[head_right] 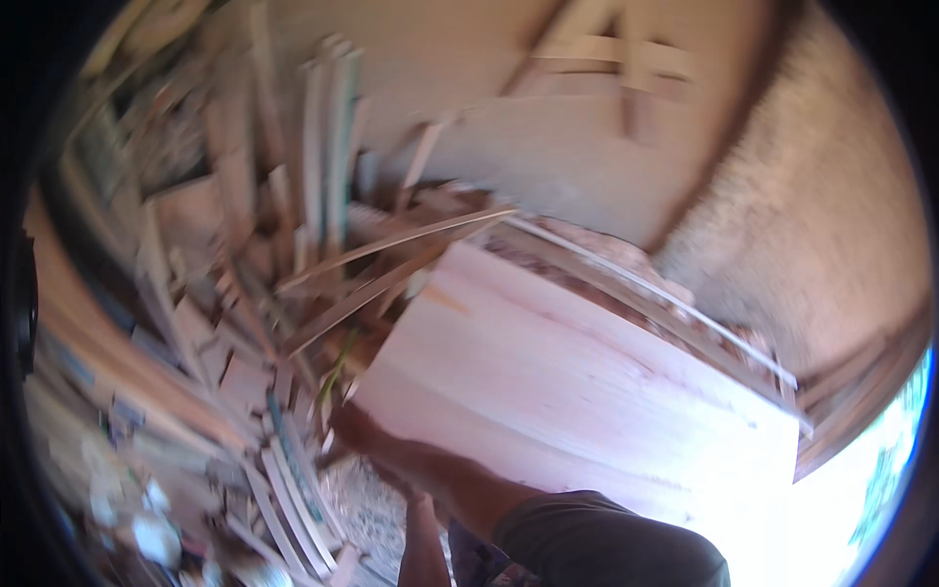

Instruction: The person marks lines on a large wooden board using a square, a pencil, and a tape measure, then handles a large wooden panel.

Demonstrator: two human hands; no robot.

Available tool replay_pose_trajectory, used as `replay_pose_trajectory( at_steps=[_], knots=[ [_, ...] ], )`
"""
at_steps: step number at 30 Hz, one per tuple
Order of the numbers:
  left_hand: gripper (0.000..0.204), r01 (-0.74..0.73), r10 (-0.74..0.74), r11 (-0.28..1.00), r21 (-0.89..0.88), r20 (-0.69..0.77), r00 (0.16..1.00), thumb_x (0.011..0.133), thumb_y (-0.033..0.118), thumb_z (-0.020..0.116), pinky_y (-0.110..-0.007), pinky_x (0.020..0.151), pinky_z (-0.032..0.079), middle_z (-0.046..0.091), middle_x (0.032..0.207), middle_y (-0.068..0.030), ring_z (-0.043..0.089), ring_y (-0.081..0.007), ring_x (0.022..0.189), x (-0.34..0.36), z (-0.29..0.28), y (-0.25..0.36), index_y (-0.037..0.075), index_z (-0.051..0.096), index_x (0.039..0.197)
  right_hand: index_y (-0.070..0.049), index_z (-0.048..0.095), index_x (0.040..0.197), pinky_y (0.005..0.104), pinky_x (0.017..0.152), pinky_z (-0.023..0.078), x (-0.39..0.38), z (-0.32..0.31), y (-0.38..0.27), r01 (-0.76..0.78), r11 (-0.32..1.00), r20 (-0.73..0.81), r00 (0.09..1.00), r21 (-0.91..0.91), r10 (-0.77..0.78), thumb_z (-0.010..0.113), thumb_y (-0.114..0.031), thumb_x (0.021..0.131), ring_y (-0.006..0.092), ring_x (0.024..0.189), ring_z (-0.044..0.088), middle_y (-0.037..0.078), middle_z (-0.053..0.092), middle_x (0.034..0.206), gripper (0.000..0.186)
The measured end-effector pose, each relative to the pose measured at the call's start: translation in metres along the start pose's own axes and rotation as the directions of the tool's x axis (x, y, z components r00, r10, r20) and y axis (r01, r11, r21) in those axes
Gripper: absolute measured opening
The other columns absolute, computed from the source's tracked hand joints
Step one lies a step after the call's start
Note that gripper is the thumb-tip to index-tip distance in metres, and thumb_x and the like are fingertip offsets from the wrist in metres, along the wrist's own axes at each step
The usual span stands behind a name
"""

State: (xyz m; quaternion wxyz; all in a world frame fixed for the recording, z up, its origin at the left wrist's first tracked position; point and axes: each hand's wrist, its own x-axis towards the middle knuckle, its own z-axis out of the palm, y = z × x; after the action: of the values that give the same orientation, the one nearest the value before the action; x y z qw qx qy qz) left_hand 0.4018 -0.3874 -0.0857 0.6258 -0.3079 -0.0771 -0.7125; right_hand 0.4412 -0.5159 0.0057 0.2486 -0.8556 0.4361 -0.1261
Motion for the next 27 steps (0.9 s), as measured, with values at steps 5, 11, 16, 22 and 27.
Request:
replay_pose_trajectory(
  at_steps=[5, 11, 16, 22, 27],
  knots=[
    [0.064, 0.25, 0.189, -0.072, -0.966, 0.232, 0.954, 0.102, 0.042, 0.044, -0.046, 0.103, 0.041, 0.042, 0.148, -0.0195, 0.045, -0.0312, 0.132, 0.015, 0.019, 0.014, 0.0, 0.033, 0.149, -0.007, 0.031, 0.151, 0.0472, 0.121, 0.016, -0.123, -0.072, 0.014, -0.054, 0.964, 0.028, 0.998, -0.26, 0.064, 0.046, -0.037, 0.098, 0.0266, 0.149, 0.021, 0.012, 0.028, 0.158, 0.064],
    [0.065, -0.068, 0.041, -0.945, -0.319, -0.321, 0.946, 0.102, 0.041, 0.037, -0.051, 0.111, 0.031, 0.034, 0.154, -0.0233, 0.033, -0.0385, 0.143, 0.043, 0.067, -0.047, -0.005, 0.033, 0.148, -0.01, 0.023, 0.155, 0.0468, 0.122, 0.011, -0.368, -0.103, 0.098, -0.453, 0.877, -0.297, 0.869, -0.159, 0.396, 0.036, -0.043, 0.102, 0.0255, 0.151, 0.015, 0.01, 0.019, 0.163, 0.064],
    [0.069, -0.505, -0.452, -0.828, -0.244, -0.241, 0.859, 0.093, 0.042, 0.053, -0.064, 0.114, 0.021, 0.032, 0.155, -0.0228, 0.025, -0.0466, 0.144, 0.012, 0.061, -0.125, 0.004, 0.036, 0.148, -0.012, 0.019, 0.157, 0.0472, 0.122, 0.01, -0.536, -0.121, 0.099, -0.671, 0.735, -0.405, 0.7, -0.095, 0.587, 0.032, -0.041, 0.103, 0.0252, 0.151, 0.015, 0.01, 0.017, 0.163, 0.062],
    [0.069, -0.819, -0.793, -0.571, -0.062, -0.218, 0.569, 0.1, 0.046, 0.039, -0.052, 0.114, 0.029, 0.035, 0.153, -0.0255, 0.035, -0.0404, 0.141, -0.046, 0.079, -0.292, -0.005, 0.035, 0.147, -0.014, 0.019, 0.157, 0.0493, 0.121, 0.015, -0.712, -0.112, 0.081, -0.819, 0.57, -0.549, 0.448, 0.064, 0.706, 0.041, -0.041, 0.099, 0.0276, 0.15, 0.018, 0.01, 0.019, 0.163, 0.067],
    [0.072, -0.874, -0.864, -0.429, 0.229, -0.386, 0.323, 0.097, 0.048, 0.043, -0.053, 0.115, 0.027, 0.035, 0.153, -0.0241, 0.033, -0.04, 0.142, -0.086, 0.134, -0.429, -0.005, 0.038, 0.145, -0.015, 0.025, 0.155, 0.0489, 0.12, 0.018, -0.829, -0.088, 0.055, -0.927, 0.301, -0.566, 0.128, 0.224, 0.814, 0.042, -0.037, 0.098, 0.0283, 0.149, 0.023, 0.01, 0.023, 0.162, 0.063]
  ],
)
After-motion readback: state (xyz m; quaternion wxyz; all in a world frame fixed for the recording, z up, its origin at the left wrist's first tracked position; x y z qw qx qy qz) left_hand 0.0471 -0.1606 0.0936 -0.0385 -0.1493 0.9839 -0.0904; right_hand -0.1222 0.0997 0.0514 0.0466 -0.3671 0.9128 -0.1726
